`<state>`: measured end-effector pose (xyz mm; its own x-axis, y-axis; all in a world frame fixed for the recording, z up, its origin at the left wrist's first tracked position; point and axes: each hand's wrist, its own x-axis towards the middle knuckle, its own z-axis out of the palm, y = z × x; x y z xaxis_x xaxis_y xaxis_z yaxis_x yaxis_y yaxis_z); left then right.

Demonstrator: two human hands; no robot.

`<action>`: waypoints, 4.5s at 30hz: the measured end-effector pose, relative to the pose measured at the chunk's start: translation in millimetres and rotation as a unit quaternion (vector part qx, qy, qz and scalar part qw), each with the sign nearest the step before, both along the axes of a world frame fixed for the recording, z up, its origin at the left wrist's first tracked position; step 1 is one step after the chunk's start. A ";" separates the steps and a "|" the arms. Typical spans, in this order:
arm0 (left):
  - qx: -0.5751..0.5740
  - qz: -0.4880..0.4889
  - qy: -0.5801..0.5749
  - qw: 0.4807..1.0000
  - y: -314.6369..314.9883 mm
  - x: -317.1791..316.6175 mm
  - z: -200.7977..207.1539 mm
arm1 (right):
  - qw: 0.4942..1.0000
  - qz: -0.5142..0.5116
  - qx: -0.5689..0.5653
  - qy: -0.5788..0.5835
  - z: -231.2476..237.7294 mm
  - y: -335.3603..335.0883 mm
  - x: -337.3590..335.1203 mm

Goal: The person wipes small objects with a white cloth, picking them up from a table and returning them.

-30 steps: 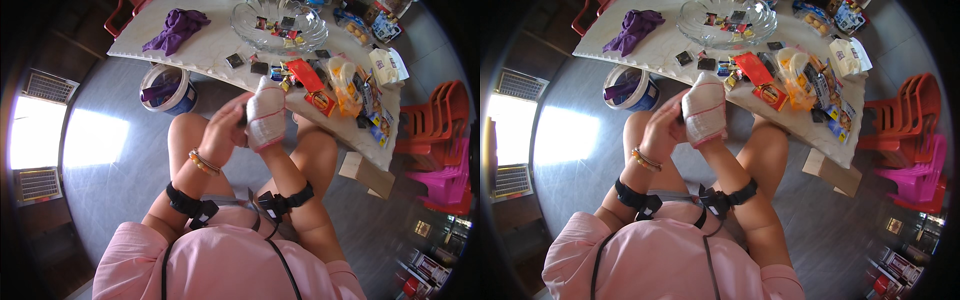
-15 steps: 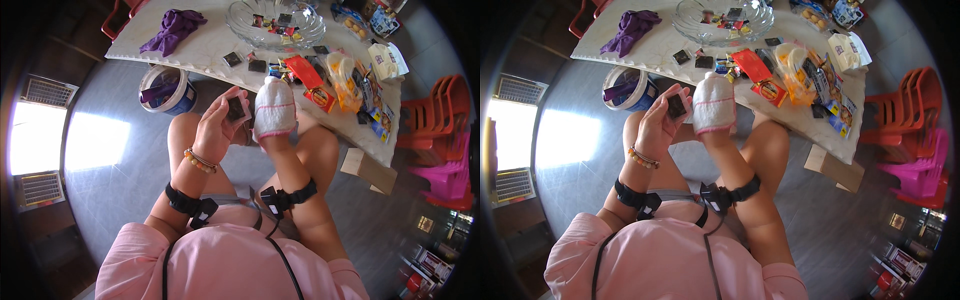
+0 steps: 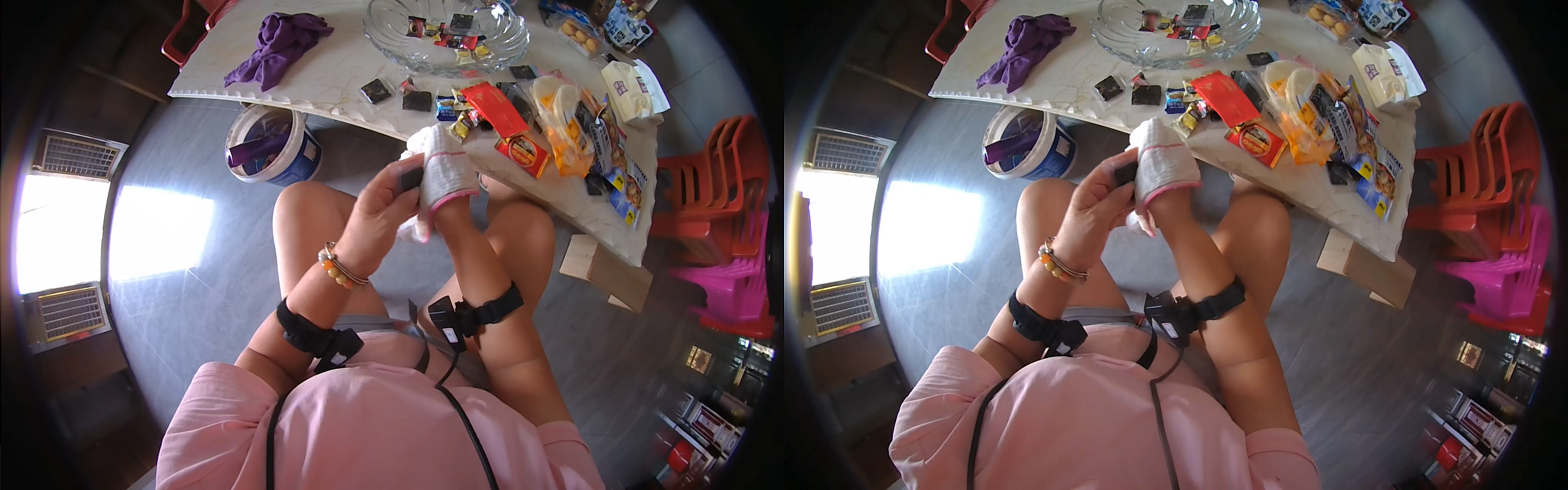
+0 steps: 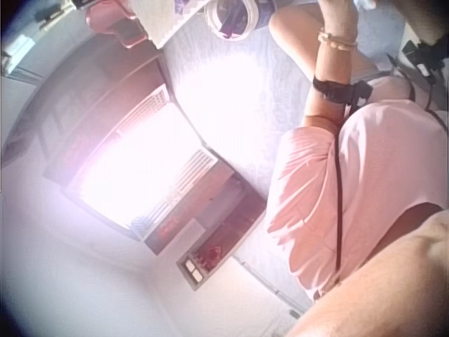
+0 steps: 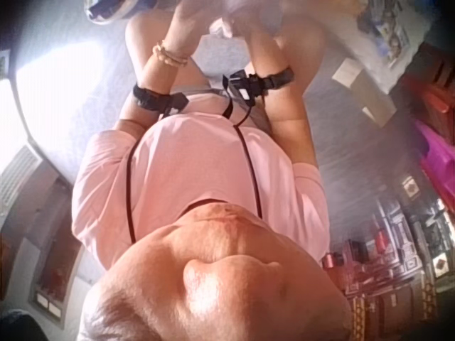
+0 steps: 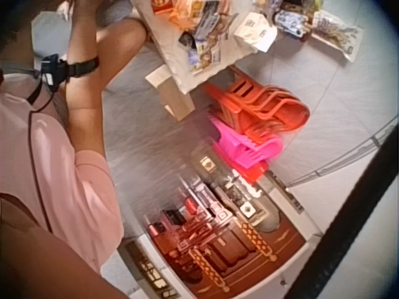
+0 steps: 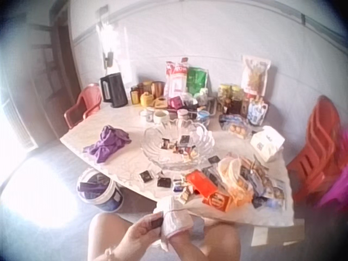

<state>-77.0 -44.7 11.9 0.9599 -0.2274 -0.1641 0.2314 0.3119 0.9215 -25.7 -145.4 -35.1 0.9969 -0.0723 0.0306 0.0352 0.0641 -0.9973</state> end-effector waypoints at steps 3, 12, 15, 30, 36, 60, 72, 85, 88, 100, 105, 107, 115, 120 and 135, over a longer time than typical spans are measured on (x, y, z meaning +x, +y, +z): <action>0.007 0.007 -0.022 1.000 8.7 9.9 9.8 | 0.948 0.033 0.165 0.270 13.2 -4.6 11.5; 0.236 0.010 -0.029 0.971 39.6 20.3 33.0 | 0.803 0.121 -0.454 -0.368 13.6 -3.2 -1.4; -0.044 -0.013 0.031 0.998 47.7 14.0 18.6 | 0.788 0.146 -0.554 -0.226 33.1 2.6 -1.0; 0.098 0.076 -0.007 0.992 28.5 18.1 5.8 | 0.923 0.019 -0.241 -0.301 14.2 -1.2 6.2; 0.170 -0.040 -0.031 0.984 34.4 13.9 3.5 | 0.855 0.159 -0.424 -0.252 26.8 3.7 -6.9; 0.348 0.274 -0.083 0.893 86.3 147.2 -34.6 | 0.707 0.253 -0.656 -0.076 33.5 1.2 -2.0; 0.555 0.387 -0.248 0.693 75.9 165.6 1.5 | 0.841 0.171 -0.471 -0.204 26.7 8.1 -11.9; 0.617 -0.189 -0.340 0.684 -35.0 236.8 23.4 | 0.843 0.197 -0.494 -0.080 40.9 -4.1 -4.3; 0.649 -0.212 -0.301 0.666 -44.9 243.0 26.2 | 0.819 0.130 -0.533 -0.171 25.3 -4.2 -7.2; 0.409 0.023 -0.397 0.821 -20.5 196.7 55.6 | 0.976 0.139 -0.166 0.021 -0.6 -3.0 2.9; 0.195 -0.132 -0.177 0.956 17.2 108.9 64.8 | 0.765 0.087 -0.596 -0.230 16.0 -17.8 0.1; 0.230 -0.113 -0.179 0.950 24.5 86.6 49.1 | 0.790 0.033 -0.553 -0.262 19.2 -18.2 -2.1; 0.315 -0.040 -0.216 0.923 26.7 38.6 15.6 | 0.877 0.102 -0.420 -0.211 26.5 -3.8 -5.3; 0.158 -0.098 -0.077 0.980 28.5 29.1 20.6 | 0.867 0.015 -0.406 -0.289 29.2 -11.0 -14.5; 0.122 -0.049 -0.110 0.985 33.5 25.9 37.0 | 0.992 0.118 -0.015 -0.038 26.0 -23.3 1.2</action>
<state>-51.1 -11.1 48.9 0.9538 -0.2999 -0.0153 0.0350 0.0604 0.9976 -24.5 -168.7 -9.1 0.9807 0.1647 0.1050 0.0981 0.0495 -0.9939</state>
